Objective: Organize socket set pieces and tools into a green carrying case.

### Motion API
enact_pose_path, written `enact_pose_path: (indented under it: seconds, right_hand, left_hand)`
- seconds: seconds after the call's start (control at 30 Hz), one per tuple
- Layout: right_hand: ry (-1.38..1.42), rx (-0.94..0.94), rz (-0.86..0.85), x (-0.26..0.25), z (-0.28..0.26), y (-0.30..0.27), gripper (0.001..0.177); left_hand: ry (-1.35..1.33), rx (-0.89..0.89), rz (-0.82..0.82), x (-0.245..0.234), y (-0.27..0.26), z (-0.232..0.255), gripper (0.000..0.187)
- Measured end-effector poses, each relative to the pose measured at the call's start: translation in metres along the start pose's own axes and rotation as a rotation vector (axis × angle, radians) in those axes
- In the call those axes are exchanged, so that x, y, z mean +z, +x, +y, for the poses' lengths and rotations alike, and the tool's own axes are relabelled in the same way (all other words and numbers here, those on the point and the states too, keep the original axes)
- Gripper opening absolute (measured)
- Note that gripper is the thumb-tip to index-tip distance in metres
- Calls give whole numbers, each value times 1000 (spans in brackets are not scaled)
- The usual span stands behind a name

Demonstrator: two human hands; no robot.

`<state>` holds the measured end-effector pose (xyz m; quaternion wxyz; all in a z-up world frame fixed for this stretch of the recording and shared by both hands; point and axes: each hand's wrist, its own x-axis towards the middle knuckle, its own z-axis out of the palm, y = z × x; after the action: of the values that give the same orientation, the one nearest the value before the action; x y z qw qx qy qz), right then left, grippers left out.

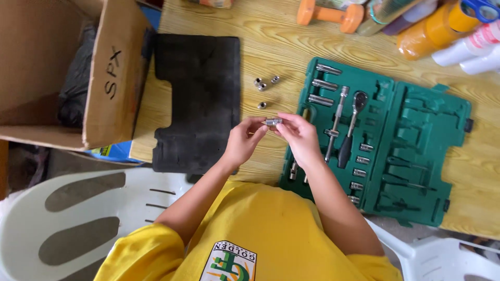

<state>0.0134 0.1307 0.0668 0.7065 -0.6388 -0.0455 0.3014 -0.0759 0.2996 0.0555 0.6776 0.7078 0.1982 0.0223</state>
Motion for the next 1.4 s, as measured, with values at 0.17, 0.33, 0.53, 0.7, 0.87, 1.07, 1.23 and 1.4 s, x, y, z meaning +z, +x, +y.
enact_pose_path:
  seconds: [0.17,0.33,0.53,0.7,0.87,1.07,1.23,1.4]
  right_hand:
    - [18,-91,0,4,-55,-36,32]
    - [-58,-204,-22,9,-88,-63,34]
    - [-159,-341,23,12,-111,-90,32]
    - [-263,-384,46,4,-121,-97,30]
    - [-316,-362,76,1,-125,-97,23]
    - [-288,-366,65,-1,-125,-97,20]
    - [-268,-385,87,-3,-124,-103,24]
    - [-116,-425,91,-9,-118,-113,22]
  left_hand:
    - [-169,86,-129,-3,-16,61,33]
    - [-181,114,-170,1,-26,87,31]
    - [-303,65,-218,7,-41,107,32]
    - [-205,102,-220,8,-47,129,32]
    - [-242,70,-248,11,-48,131,33]
    - [-284,90,-271,11,-45,132,32]
    - [-227,177,-291,15,-43,135,32]
    - [-249,221,-286,26,-47,133,31]
